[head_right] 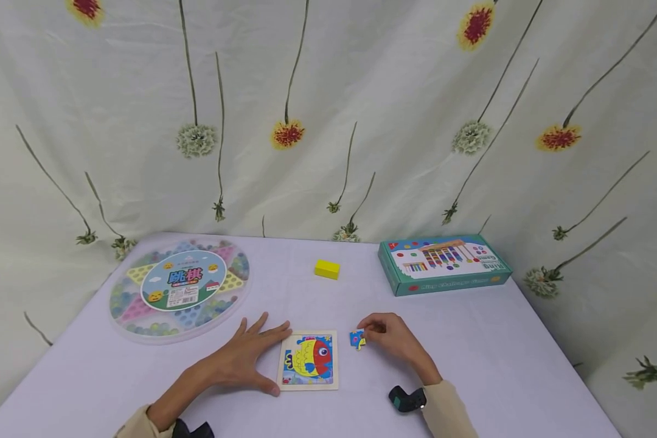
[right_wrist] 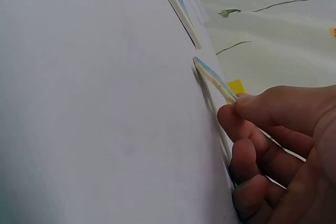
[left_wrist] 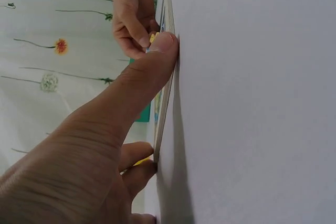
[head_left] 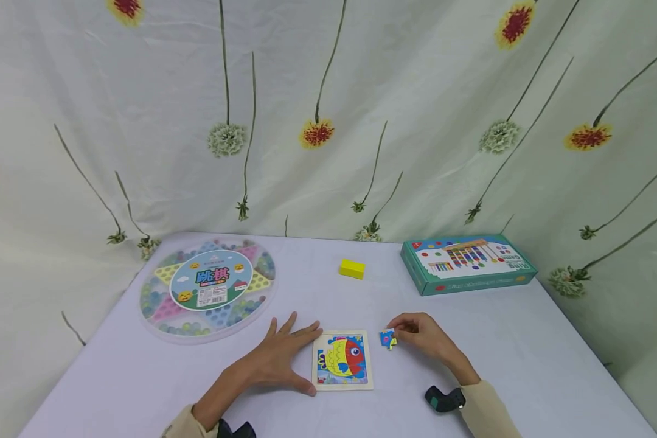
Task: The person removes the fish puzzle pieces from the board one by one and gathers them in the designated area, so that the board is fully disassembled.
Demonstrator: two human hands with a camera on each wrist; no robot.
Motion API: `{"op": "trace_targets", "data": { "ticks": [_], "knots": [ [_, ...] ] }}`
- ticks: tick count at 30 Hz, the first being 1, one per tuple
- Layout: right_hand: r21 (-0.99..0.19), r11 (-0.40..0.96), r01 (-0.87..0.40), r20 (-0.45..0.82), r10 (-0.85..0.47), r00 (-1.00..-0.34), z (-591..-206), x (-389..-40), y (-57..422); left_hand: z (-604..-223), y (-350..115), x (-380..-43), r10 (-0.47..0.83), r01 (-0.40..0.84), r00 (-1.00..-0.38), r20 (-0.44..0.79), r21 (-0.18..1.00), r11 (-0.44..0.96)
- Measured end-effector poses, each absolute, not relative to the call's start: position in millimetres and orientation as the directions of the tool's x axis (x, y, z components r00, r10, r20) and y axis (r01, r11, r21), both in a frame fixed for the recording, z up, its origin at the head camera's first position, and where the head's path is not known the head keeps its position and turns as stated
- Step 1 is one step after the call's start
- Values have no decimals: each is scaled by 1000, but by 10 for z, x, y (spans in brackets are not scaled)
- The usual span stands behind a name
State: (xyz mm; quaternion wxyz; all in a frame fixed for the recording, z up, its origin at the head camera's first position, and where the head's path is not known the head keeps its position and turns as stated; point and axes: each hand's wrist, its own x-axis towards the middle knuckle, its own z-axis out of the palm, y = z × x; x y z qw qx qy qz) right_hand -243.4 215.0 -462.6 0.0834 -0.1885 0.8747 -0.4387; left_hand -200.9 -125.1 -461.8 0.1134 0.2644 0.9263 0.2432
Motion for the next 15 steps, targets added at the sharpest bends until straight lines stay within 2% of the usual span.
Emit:
{"op": "trace_targets", "data": {
  "ticks": [15],
  "knots": [
    [-771,580,-262,22,-387,-922,-4629,-2427,2123,-4593,-1240,-1999,544,431,-835,-78,521,737]
  ]
}}
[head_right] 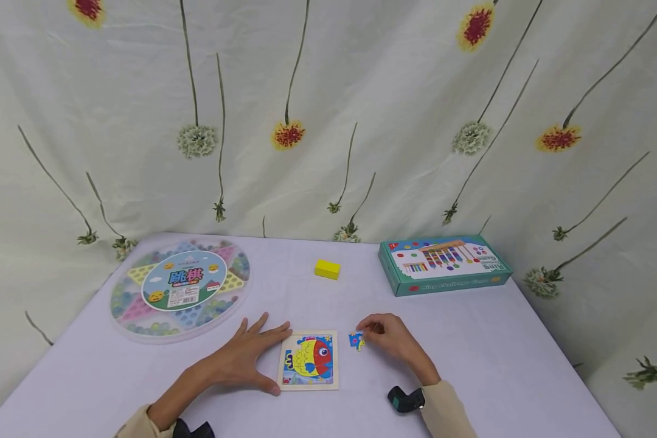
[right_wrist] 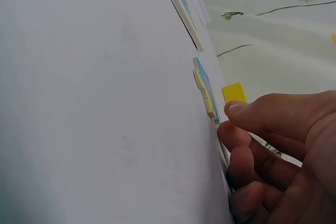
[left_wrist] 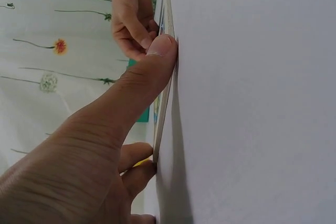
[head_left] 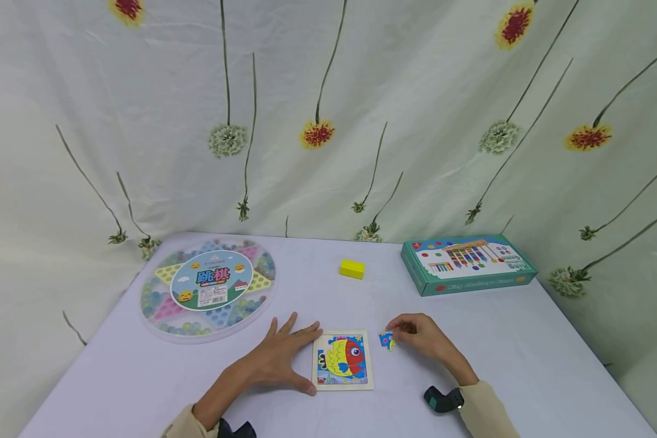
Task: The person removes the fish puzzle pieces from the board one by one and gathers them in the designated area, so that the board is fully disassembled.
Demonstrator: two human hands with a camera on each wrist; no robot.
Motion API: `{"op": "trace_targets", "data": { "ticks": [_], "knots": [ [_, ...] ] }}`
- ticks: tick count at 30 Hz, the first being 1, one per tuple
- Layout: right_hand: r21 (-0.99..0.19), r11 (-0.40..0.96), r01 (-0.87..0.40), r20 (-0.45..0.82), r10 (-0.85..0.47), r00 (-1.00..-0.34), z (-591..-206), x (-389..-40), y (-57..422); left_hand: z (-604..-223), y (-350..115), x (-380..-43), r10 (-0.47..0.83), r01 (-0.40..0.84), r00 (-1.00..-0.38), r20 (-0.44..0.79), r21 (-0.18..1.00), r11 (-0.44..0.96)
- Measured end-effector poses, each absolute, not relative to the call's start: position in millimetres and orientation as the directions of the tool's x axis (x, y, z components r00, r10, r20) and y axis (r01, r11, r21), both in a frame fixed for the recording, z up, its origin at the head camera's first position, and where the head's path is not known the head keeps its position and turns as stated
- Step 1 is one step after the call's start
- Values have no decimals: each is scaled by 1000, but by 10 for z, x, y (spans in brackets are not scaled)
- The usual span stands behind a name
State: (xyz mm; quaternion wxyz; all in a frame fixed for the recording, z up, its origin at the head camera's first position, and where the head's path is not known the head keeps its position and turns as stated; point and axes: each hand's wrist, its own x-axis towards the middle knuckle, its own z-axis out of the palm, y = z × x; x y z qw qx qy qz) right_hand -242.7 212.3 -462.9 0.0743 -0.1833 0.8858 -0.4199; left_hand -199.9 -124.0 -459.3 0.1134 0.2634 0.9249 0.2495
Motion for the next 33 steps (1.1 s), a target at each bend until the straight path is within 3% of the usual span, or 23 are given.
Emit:
{"op": "trace_targets", "data": {
  "ticks": [16,33],
  "knots": [
    [-782,544,-306,99,-376,-921,-4592,-2464,2017,-4597,-1246,-2005,538,420,-838,-90,523,742],
    [-848,388,-362,47,-624,-780,-4579,-2477,1430,-4602,-1241,-2022,541,425,-836,-93,515,745]
  ]
}}
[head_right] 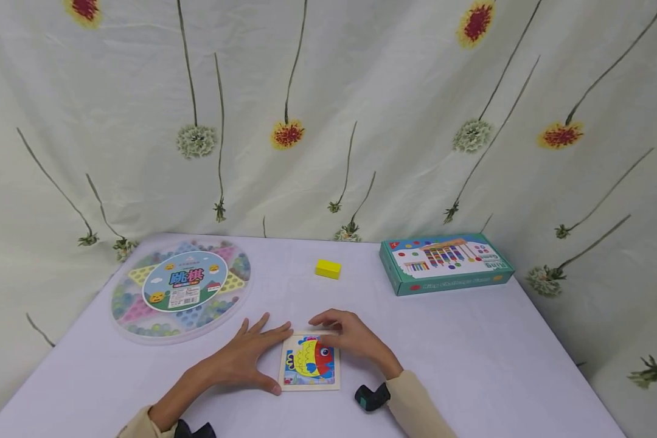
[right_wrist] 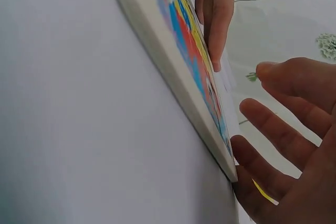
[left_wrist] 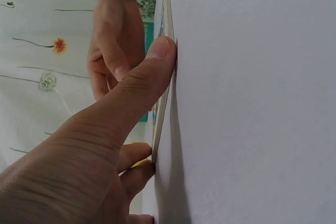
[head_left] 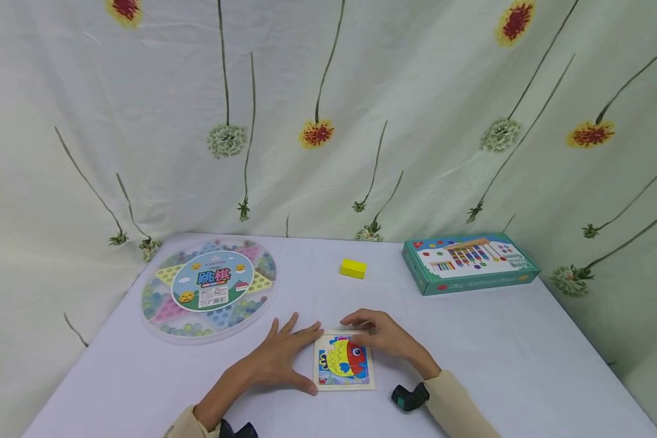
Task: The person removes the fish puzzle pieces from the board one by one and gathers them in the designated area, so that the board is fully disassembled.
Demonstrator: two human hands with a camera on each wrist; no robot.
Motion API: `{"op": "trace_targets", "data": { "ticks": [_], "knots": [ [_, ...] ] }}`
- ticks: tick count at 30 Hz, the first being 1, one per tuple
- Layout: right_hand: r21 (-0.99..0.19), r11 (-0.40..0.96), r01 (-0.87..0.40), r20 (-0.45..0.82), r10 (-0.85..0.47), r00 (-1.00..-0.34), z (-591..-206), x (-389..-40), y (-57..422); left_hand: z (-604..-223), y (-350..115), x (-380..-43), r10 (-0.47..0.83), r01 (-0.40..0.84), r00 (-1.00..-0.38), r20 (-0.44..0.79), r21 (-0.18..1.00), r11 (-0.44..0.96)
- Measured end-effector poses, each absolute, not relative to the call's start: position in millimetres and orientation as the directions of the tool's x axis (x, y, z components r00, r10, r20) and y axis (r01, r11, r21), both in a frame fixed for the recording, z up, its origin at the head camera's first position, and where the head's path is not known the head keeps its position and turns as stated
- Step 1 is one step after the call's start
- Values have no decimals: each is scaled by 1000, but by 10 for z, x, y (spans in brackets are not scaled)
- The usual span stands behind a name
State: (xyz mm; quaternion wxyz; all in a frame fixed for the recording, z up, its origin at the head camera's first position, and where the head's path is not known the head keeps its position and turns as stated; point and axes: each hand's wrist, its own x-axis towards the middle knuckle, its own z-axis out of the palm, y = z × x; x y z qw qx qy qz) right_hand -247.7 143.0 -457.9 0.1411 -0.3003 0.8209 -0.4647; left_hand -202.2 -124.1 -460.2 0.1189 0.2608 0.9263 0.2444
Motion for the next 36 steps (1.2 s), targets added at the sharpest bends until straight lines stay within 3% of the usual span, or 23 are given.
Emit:
{"op": "trace_targets", "data": {
  "ticks": [10,36],
  "knots": [
    [-803,441,-402,-6,-680,-733,-4643,-2533,1315,-4598,-1234,-2028,547,425,-831,-100,521,741],
    [-672,522,-526,11,-702,-712,-4608,-2464,1252,-4602,-1241,-2027,532,413,-841,-103,514,752]
  ]
}}
